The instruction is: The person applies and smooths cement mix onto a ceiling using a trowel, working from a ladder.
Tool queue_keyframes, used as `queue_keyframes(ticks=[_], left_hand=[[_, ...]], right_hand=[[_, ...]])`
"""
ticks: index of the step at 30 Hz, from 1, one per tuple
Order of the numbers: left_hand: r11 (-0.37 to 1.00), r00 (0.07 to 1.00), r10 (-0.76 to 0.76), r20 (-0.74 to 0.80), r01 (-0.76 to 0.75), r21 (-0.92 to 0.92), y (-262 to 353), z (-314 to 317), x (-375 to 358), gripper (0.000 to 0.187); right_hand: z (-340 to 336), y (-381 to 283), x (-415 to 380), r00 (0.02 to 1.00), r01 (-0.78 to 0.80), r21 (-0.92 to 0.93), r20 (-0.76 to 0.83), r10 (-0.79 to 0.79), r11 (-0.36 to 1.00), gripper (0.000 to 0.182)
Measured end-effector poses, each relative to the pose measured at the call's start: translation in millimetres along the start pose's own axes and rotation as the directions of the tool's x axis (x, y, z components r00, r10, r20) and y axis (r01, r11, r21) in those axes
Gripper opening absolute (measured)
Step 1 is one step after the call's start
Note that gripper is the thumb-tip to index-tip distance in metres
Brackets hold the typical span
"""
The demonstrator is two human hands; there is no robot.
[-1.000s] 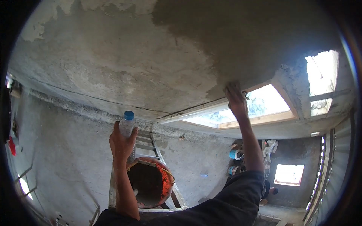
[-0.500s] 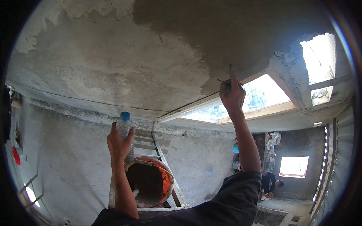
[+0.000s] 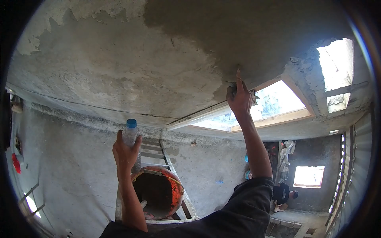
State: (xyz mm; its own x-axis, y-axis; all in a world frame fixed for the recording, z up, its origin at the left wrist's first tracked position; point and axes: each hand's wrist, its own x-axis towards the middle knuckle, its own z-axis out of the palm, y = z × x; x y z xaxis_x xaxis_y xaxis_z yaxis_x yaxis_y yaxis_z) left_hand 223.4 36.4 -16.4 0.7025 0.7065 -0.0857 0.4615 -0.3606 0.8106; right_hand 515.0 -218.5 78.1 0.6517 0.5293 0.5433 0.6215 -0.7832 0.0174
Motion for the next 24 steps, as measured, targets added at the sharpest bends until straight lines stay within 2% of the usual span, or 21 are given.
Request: queue_keyframes(ticks=[11, 14, 17, 19, 20, 22, 24], left_hand=[[1.000, 1.000, -0.014, 0.015, 0.014, -0.027, -2, 1, 0, 0.042], [1.000, 1.000, -0.003, 0.008, 0.003, -0.019, -1, 0, 0, 0.042], [1.000, 1.000, -0.005, 0.006, 0.005, -0.027, -2, 1, 0, 0.042], [1.000, 0.999, -0.028, 0.025, 0.028, 0.007, -2, 1, 0, 0.043], [1.000, 0.999, -0.028, 0.025, 0.028, 0.008, -1, 1, 0, 0.043], [1.000, 1.000, -0.010, 0.014, 0.010, -0.023, -1, 0, 0, 0.047], [1.000, 1.000, -0.017, 0.017, 0.018, -0.024, -1, 0, 0, 0.047]], right_hand=[[4, 1, -5, 1.000, -0.012, 0.028, -0.007, 0.013, 1.000, 0.072], [4, 0, -8, 0.999, -0.031, 0.102, 0.009, 0.031, 0.994, 0.064], [5, -3, -13, 1.000, 0.016, 0.145, 0.015, -0.019, 0.989, 0.055], [2, -10, -15, 0.990, 0.122, 0.177, -0.086, -0.108, 0.977, 0.047], [0, -14, -17, 0.990, 0.121, 0.177, -0.086, -0.108, 0.977, 0.047], [-4, -22, -18, 0.992, -0.121, 0.465, 0.085, 0.092, 0.877, 0.049], [-3, -27, -18, 0.990, -0.143, 0.510, 0.061, 0.130, 0.848, 0.052]])
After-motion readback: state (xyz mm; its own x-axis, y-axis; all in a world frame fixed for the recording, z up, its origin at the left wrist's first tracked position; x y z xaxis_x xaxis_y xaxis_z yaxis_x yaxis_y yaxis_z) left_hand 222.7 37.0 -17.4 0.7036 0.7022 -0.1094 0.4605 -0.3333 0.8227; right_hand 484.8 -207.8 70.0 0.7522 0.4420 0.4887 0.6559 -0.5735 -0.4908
